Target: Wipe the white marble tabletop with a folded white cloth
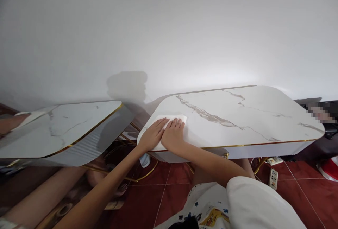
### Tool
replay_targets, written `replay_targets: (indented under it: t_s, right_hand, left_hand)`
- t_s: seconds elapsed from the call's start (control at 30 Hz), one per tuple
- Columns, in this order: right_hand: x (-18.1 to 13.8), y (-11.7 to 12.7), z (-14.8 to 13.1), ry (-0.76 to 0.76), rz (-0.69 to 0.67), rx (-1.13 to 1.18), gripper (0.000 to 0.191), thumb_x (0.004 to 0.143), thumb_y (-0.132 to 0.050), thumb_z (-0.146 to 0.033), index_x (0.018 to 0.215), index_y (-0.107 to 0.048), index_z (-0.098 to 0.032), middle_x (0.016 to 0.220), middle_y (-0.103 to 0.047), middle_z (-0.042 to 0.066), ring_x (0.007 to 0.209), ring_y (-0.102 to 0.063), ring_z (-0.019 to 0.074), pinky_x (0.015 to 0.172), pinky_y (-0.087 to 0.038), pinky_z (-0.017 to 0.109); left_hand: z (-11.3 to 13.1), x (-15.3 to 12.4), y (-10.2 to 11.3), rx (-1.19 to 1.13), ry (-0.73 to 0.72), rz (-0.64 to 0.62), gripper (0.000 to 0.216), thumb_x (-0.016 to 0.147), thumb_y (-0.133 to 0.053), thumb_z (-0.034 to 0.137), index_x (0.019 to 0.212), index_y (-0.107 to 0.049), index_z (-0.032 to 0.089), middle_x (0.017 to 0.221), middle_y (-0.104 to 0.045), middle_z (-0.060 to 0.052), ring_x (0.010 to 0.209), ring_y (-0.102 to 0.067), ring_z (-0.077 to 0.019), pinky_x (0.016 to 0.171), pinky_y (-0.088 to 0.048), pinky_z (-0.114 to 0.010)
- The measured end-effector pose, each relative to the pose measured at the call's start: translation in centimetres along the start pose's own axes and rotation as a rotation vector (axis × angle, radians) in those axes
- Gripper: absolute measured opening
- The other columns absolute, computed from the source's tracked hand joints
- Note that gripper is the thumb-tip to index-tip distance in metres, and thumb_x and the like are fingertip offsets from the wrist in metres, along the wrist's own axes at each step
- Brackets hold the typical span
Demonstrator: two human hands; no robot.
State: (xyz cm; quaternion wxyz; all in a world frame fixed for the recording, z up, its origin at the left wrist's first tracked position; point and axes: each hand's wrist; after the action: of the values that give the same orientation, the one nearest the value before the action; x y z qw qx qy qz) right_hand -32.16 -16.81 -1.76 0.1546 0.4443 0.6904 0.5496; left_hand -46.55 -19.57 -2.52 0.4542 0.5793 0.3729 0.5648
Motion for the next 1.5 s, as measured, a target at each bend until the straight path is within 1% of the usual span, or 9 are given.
replay_targets:
  t_s: [0.17,0.3,0.57,0.7,0.83,1.0,1.17,1.27,1.5]
  right_hand:
    - [-2.2,0.2,-0.7,0.043,0.021,0.046,0.053,0.097,-0.035,-0.024,0.143,-0.043,0.001,0.15,-0.038,0.028,0.141,-0.034,0.0406,0.11,-0.027,0.058]
    - [-3.3,0.7,-0.3,0.055,0.008,0.073,0.052,0.097,-0.035,-0.024,0.143,-0.044,-0.002,0.152,-0.038,0.025,0.142,-0.032,0.0387,0.111,-0.027,0.056]
    - [-4.8,2.6,3.4,0.07,0.003,-0.03,0.052,0.098,-0.036,-0.026,0.144,-0.044,-0.004,0.151,-0.04,0.022,0.141,-0.035,0.0385,0.11,-0.029,0.053]
    - [-4.5,3.5,4.5,0.071,-0.016,-0.104,0.051,0.098,-0.034,-0.026,0.143,-0.045,-0.003,0.15,-0.043,0.021,0.138,-0.038,0.039,0.109,-0.03,0.052]
    - [-2.7,4.0,4.9,0.097,-0.039,-0.18,0.049,0.097,-0.035,-0.025,0.139,-0.048,-0.003,0.147,-0.046,0.023,0.134,-0.042,0.0396,0.103,-0.035,0.052]
    - [1.5,3.9,6.7,0.153,-0.037,-0.207,0.042,0.096,-0.036,-0.025,0.128,-0.056,-0.007,0.132,-0.057,0.022,0.117,-0.053,0.035,0.091,-0.042,0.048]
    - [6.1,2.9,8.6,0.136,-0.042,-0.195,0.04,0.097,-0.032,-0.024,0.125,-0.056,-0.008,0.134,-0.055,0.02,0.121,-0.049,0.033,0.096,-0.04,0.047]
    - [8.6,2.1,9.5,0.111,-0.039,-0.168,0.039,0.097,-0.033,-0.025,0.125,-0.055,-0.01,0.136,-0.054,0.018,0.123,-0.047,0.0316,0.099,-0.038,0.046]
    - [13.6,1.3,11.2,0.053,-0.06,-0.118,0.037,0.098,-0.032,-0.026,0.126,-0.054,-0.015,0.138,-0.053,0.015,0.127,-0.044,0.0297,0.101,-0.037,0.045]
  left_hand:
    - [1.2,-2.5,0.6,0.02,0.042,0.029,0.052,0.095,-0.024,0.033,0.14,-0.048,0.021,0.146,-0.051,-0.007,0.138,-0.043,-0.0208,0.12,-0.032,-0.042]
    - [2.4,-3.2,0.6,0.043,0.074,0.06,0.051,0.094,-0.026,0.032,0.139,-0.049,0.022,0.143,-0.053,-0.007,0.136,-0.045,-0.0217,0.119,-0.034,-0.043]
    - [6.8,-1.9,-0.6,0.085,0.089,0.076,0.05,0.094,-0.029,0.028,0.138,-0.049,0.017,0.145,-0.052,-0.01,0.137,-0.044,-0.0242,0.117,-0.035,-0.045]
    - [7.5,-0.6,-0.8,0.063,0.07,0.069,0.049,0.092,-0.032,0.025,0.136,-0.051,0.014,0.142,-0.054,-0.011,0.136,-0.045,-0.024,0.116,-0.035,-0.044]
    - [6.9,1.1,-1.1,0.052,0.059,0.071,0.048,0.092,-0.033,0.024,0.136,-0.051,0.014,0.141,-0.055,-0.01,0.135,-0.046,-0.0224,0.116,-0.035,-0.042]
    - [5.5,4.6,-2.4,0.053,0.108,0.099,0.046,0.094,-0.032,0.024,0.134,-0.053,0.013,0.14,-0.056,-0.012,0.133,-0.047,-0.024,0.114,-0.036,-0.043]
    - [3.5,9.1,-3.9,0.05,0.092,0.175,0.044,0.092,-0.035,0.021,0.13,-0.056,0.013,0.135,-0.058,-0.013,0.128,-0.051,-0.0242,0.112,-0.039,-0.041]
    - [2.2,11.4,-4.8,0.037,0.094,0.178,0.044,0.092,-0.034,0.02,0.128,-0.057,0.013,0.134,-0.059,-0.013,0.127,-0.051,-0.0237,0.112,-0.038,-0.039]
    - [-0.4,16.1,-5.9,-0.046,0.071,0.169,0.042,0.091,-0.035,0.021,0.127,-0.056,0.019,0.13,-0.061,-0.008,0.122,-0.054,-0.022,0.108,-0.042,-0.037]
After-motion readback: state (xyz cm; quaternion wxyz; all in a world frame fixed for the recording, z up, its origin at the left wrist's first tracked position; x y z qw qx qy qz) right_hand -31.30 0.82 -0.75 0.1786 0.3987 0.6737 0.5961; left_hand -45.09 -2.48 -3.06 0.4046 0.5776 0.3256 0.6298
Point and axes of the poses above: each hand's wrist, its own x-axis towards the middle knuckle, its own y-axis out of the back of the hand, z = x × y
